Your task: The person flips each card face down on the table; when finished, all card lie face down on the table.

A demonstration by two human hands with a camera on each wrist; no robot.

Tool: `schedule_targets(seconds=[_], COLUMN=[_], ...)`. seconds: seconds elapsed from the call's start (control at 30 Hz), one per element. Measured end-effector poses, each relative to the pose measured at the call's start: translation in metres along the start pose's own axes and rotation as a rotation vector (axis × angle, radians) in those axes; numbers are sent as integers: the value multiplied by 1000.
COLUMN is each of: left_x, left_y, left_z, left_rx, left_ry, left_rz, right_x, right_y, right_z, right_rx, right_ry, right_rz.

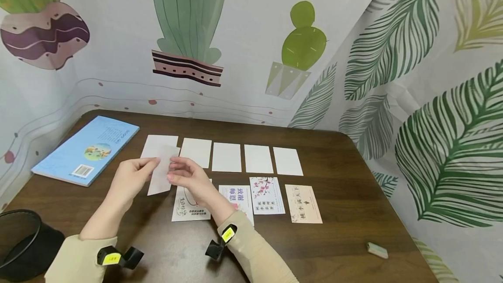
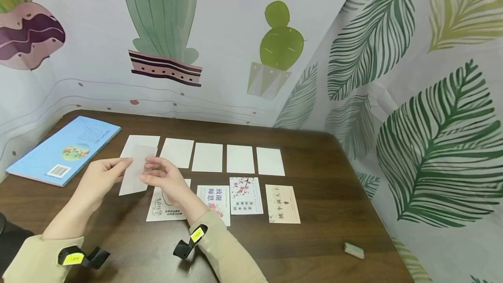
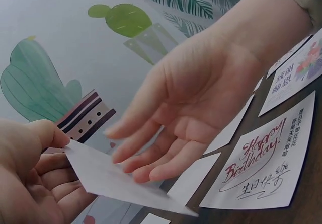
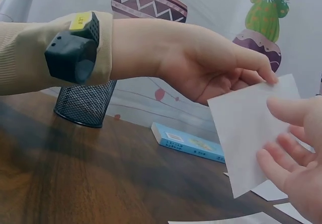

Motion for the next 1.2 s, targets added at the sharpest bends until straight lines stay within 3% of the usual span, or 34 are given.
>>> schedule_targets(seconds=[0.27, 0.4, 0.7, 1.03, 1.2], left_x=[0, 0, -5, -16, -19], left_y=[-4, -7, -16, -26, -28], left_z=[10, 17, 33, 57, 65], left_rx=[-96, -129, -202, -227, -238], left_ry=[59, 76, 77, -6, -40], left_rz=[18, 39, 78, -14, 3], right_x=[-22, -29, -26, -16, -12], right_y=[0, 0, -1, 2, 3], right_z=[-11, -16, -21, -27, -30], right_rx=[54, 86, 142, 168, 188], right_ry=[38, 52, 12, 32, 76], right_rz=[-209, -263, -218, -208, -207])
Point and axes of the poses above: each hand's wrist, its own y-axis away from the middle knuckle, its own x-axis out of the palm, z = x × y, the point moved 6 cm from there along -y, towards the middle knuckle, and after that the axes turned 10 degrees about -x, right-handed, at the moved point
